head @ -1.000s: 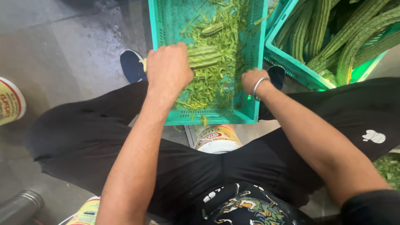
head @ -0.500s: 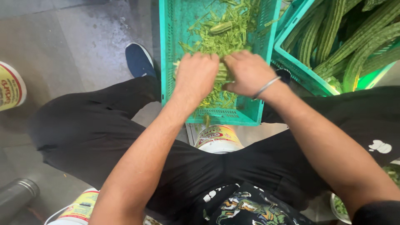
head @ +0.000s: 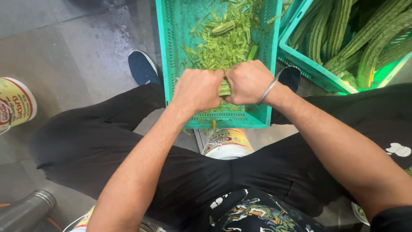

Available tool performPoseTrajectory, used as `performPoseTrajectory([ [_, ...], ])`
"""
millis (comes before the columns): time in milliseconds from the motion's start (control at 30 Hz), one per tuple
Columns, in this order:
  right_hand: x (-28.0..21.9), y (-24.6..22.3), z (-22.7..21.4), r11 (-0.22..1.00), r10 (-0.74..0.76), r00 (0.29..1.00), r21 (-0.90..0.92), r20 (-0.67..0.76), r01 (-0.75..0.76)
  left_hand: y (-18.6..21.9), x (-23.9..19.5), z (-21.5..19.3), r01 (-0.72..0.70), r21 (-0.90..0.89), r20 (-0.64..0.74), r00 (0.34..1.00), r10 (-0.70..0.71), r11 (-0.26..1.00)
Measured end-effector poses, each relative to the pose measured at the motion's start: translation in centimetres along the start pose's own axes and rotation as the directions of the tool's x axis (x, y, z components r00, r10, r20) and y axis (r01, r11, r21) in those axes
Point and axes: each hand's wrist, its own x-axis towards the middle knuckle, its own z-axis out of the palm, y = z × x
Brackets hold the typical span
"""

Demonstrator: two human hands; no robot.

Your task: The person sits on the floor and uses a peeler to remove the outer skin of long green vegetables, likely bitter melons. The peels fall into a green crate below. The person handles multiple vegetables one at a time, rotating them to peel all sides.

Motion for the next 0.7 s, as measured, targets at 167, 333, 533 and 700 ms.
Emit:
performPoseTrajectory([
  [167,-0.6,0.8,0.1,0.999,-0.038,0.998,0.007,0.052,0.038,0.3,-0.2,0.2,-0.013,-0.062,0.016,1.0,0.014,0.998],
  [333,-0.6,1.0,0.2,0.995,-0.102,0.989,0.0,0.107,0.102,0.3,-0.4,0.4,-0.037,-0.083,0.03,0.999,0.04,0.996],
  [533,-1.2,1.4,-0.7,0.94,-0.278,0.959,0.225,0.061,0.258,0.2,-1.5,-0.4,-0.154,-0.255,-0.057,0.988,0.144,0.954],
  [700,-1.9,1.8,-2.2,0.895,-0.308,0.947,0.31,-0.088,0.32,0.0,-1.9,-2.3,-0.288,-0.386,-0.196,0.954,0.227,0.876],
])
